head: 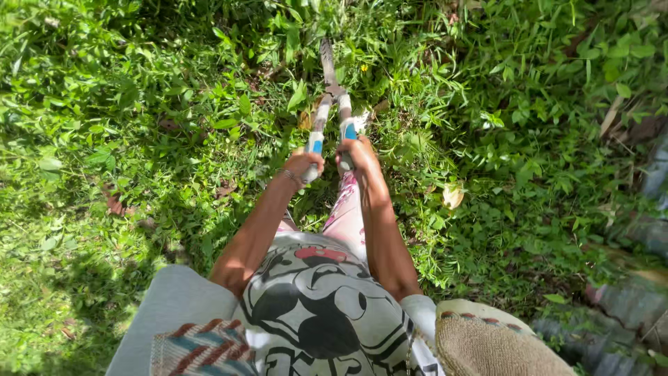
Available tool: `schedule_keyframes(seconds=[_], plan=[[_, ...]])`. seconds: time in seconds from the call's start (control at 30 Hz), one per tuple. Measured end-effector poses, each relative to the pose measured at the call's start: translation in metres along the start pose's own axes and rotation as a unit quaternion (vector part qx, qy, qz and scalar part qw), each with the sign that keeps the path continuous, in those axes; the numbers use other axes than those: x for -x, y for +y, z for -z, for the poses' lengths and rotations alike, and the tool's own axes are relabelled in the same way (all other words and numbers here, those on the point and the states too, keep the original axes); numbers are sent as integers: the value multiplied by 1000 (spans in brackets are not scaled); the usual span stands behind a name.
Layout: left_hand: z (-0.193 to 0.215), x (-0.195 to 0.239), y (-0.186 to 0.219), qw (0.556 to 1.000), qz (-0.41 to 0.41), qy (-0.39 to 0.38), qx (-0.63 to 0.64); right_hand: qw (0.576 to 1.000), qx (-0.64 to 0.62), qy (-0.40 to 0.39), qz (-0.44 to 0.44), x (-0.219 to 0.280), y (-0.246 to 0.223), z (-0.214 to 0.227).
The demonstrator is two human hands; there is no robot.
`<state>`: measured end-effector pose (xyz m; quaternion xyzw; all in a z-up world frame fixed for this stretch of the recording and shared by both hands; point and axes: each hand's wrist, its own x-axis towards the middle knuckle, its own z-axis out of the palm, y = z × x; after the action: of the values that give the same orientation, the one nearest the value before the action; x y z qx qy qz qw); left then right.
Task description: The person uses long-handled shears to trim low-growing green plants and weeds in a garden area. They repeatedly close the shears on the vegetation and move forward along a narrow strip, clearing the ground surface.
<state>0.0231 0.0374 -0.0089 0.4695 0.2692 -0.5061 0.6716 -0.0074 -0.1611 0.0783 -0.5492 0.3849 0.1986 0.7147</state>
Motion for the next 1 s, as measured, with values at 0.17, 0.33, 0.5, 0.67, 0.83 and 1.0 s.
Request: schedule_keyframes(seconds=[0.17, 0.33, 0.5, 0.67, 0.83, 1.0], plan=[[57, -11, -83, 996, 73, 13, 49, 991, -5, -103, -80, 2, 40, 15], [188, 100, -40, 997, 27, -70, -14, 979, -61, -135, -141, 71, 8, 33], [237, 184, 38, 992, -31, -95, -78, 976, 20, -209, -53, 125, -70, 48], [244, 181, 163, 960, -195, -125, -160, 965, 31, -255, 57, 95, -163, 20], [86, 152, 282, 962, -268, -42, 38, 958, -26, -213, 192, -13, -209, -141], [29, 114, 294, 948, -279, 101, -113, 958, -70, -227, 162, -46, -191, -153]])
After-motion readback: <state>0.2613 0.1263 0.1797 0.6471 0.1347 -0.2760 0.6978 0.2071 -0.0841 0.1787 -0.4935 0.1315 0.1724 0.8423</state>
